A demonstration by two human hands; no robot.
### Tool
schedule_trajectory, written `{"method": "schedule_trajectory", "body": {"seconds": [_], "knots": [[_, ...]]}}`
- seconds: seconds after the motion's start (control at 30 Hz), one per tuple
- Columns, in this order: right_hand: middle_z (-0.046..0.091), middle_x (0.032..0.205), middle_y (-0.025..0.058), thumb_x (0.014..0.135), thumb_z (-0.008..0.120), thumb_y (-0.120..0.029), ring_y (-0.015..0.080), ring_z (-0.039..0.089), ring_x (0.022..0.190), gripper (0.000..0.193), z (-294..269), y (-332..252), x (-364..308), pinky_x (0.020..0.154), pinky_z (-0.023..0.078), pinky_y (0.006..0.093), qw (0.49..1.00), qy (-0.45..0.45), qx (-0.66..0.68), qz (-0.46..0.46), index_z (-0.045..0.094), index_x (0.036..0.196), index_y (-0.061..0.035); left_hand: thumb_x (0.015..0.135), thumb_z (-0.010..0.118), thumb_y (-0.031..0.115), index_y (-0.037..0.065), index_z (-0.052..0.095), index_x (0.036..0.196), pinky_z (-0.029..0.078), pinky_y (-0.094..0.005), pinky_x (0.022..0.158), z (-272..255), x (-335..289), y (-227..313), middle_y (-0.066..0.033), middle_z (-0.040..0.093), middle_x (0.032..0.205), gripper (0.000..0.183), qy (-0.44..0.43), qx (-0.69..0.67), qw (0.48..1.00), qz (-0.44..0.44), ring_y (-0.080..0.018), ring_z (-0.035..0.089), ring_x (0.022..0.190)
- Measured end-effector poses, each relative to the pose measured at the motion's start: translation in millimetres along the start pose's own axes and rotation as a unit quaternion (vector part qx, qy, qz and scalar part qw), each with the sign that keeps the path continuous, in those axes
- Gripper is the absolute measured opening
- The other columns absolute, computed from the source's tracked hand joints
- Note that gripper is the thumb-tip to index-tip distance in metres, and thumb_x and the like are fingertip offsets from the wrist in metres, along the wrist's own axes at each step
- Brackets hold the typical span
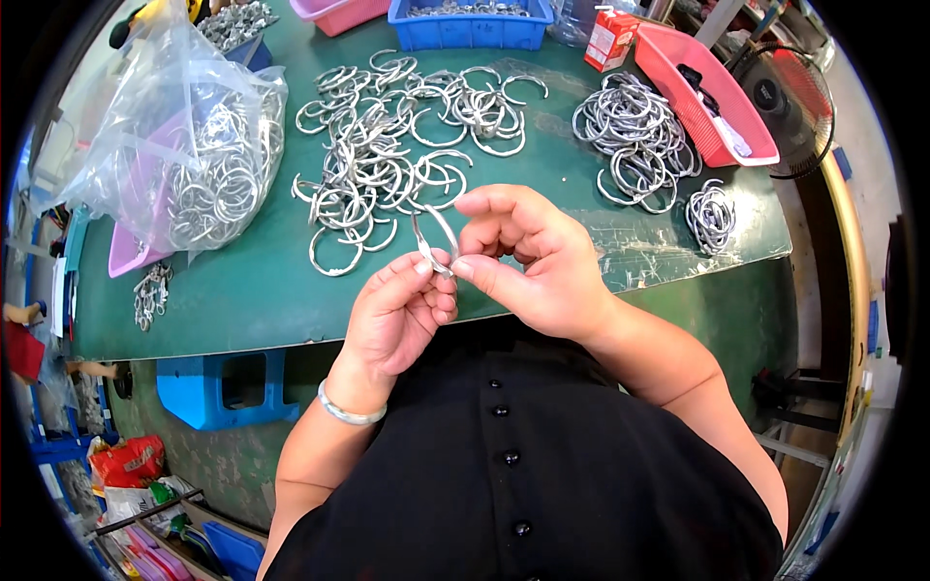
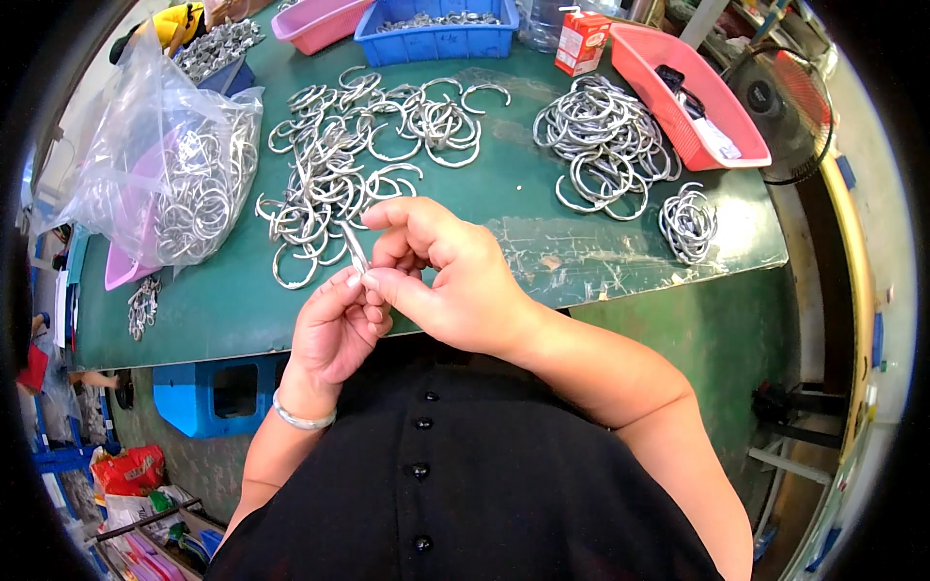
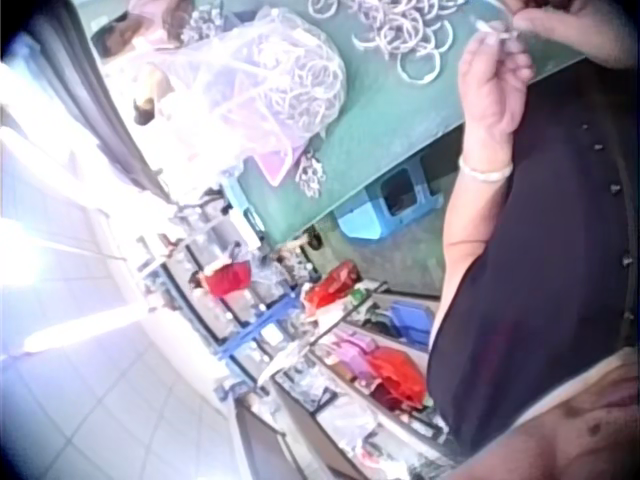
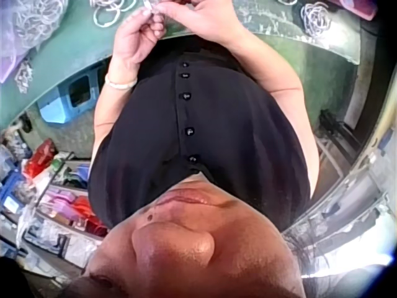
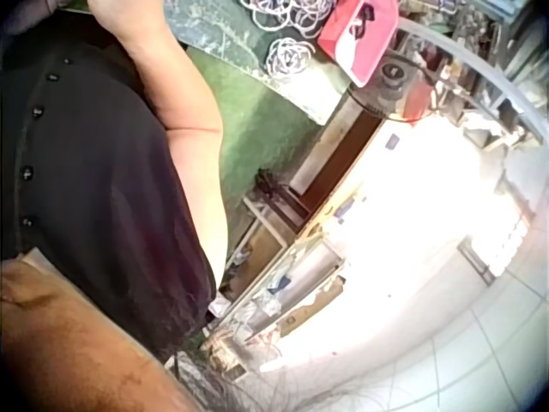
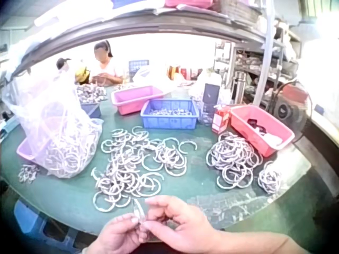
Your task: The person picks up metal rings one by one from a large pile on a green table, turns each one over by hand, and places it into a smaller pile.
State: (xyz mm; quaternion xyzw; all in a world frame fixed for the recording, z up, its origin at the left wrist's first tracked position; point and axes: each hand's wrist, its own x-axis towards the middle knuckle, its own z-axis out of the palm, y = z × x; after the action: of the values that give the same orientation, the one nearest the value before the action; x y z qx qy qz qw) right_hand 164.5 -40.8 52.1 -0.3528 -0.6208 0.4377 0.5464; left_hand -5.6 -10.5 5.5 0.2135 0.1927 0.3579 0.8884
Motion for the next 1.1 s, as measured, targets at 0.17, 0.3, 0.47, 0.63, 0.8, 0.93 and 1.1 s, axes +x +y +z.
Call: {"method": "schedule_trajectory", "body": {"seconds": [0.17, 0.3, 0.47, 0.63, 0.8, 0.93, 1.1], "knots": [[0.057, 0.075, 0.0055, 0.074, 0.057, 0.005, 0.0108, 0.056, 0.066, 0.024, 0, 0, 0, 0.058, 0.045, 0.0240, 0.997, 0.031, -0.049, -0.050, 0.052, 0.097, -0.0010, 0.086, 0.047, 0.012, 0.001, 0.055, 0.098, 0.045, -0.0236, 0.059, 3, 0, 0, -0.0055, 0.060, 0.076, 0.018, 0.030, 0.041, 0.998, 0.033, -0.0125, 0.056, 0.064], [0.056, 0.076, 0.0092, 0.071, 0.060, 0.002, 0.0233, 0.058, 0.069, 0.018, -1, -3, 3, 0.061, 0.047, 0.0299, 0.942, -0.027, -0.256, -0.216, 0.056, 0.088, -0.0009, 0.086, 0.049, 0.012, 0.000, 0.054, 0.100, 0.046, -0.0237, 0.061, 2, 1, -3, -0.0060, 0.059, 0.077, 0.019, 0.056, 0.095, 0.990, 0.084, -0.0125, 0.057, 0.066], [0.052, 0.079, 0.0085, 0.060, 0.055, -0.011, 0.0209, 0.054, 0.067, 0.022, 2, 5, -3, 0.056, 0.044, 0.0289, 0.834, -0.083, -0.396, -0.376, 0.054, 0.080, -0.0010, 0.085, 0.049, 0.008, -0.002, 0.052, 0.104, 0.047, -0.0240, 0.063, 5, 1, -1, -0.0072, 0.059, 0.078, 0.022, 0.063, 0.126, 0.982, 0.126, -0.0132, 0.056, 0.069], [0.052, 0.078, 0.0071, 0.059, 0.055, -0.012, 0.0178, 0.053, 0.067, 0.020, 5, 11, -9, 0.055, 0.042, 0.0267, 0.801, -0.090, -0.434, -0.402, 0.054, 0.076, -0.0021, 0.085, 0.048, 0.006, -0.002, 0.052, 0.105, 0.046, -0.0235, 0.065, 7, -1, 1, -0.0089, 0.056, 0.081, 0.022, 0.036, 0.125, 0.980, 0.151, -0.0142, 0.054, 0.073], [0.053, 0.080, 0.0077, 0.059, 0.056, -0.012, 0.0179, 0.053, 0.067, 0.018, 6, 12, -12, 0.055, 0.042, 0.0265, 0.794, -0.094, -0.439, -0.409, 0.055, 0.074, -0.0025, 0.085, 0.049, 0.007, 0.000, 0.053, 0.103, 0.046, -0.0242, 0.064, 5, -1, 0, -0.0079, 0.057, 0.080, 0.019, 0.023, 0.131, 0.977, 0.164, -0.0137, 0.054, 0.069], [0.053, 0.082, 0.0082, 0.059, 0.057, -0.012, 0.0180, 0.053, 0.067, 0.018, 6, 12, -13, 0.056, 0.043, 0.0268, 0.796, -0.093, -0.438, -0.406, 0.055, 0.074, -0.0024, 0.085, 0.050, 0.007, 0.001, 0.054, 0.102, 0.046, -0.0242, 0.064, 5, -1, -1, -0.0081, 0.057, 0.081, 0.018, 0.021, 0.141, 0.976, 0.167, -0.0137, 0.054, 0.069], [0.053, 0.083, 0.0083, 0.060, 0.056, -0.012, 0.0186, 0.053, 0.067, 0.018, 6, 13, -12, 0.056, 0.044, 0.0275, 0.809, -0.098, -0.422, -0.398, 0.055, 0.075, -0.0024, 0.084, 0.052, 0.008, 0.001, 0.054, 0.098, 0.045, -0.0238, 0.063, 6, -4, 2, -0.0081, 0.057, 0.082, 0.016, 0.038, 0.169, 0.969, 0.177, -0.0136, 0.054, 0.069]]}}
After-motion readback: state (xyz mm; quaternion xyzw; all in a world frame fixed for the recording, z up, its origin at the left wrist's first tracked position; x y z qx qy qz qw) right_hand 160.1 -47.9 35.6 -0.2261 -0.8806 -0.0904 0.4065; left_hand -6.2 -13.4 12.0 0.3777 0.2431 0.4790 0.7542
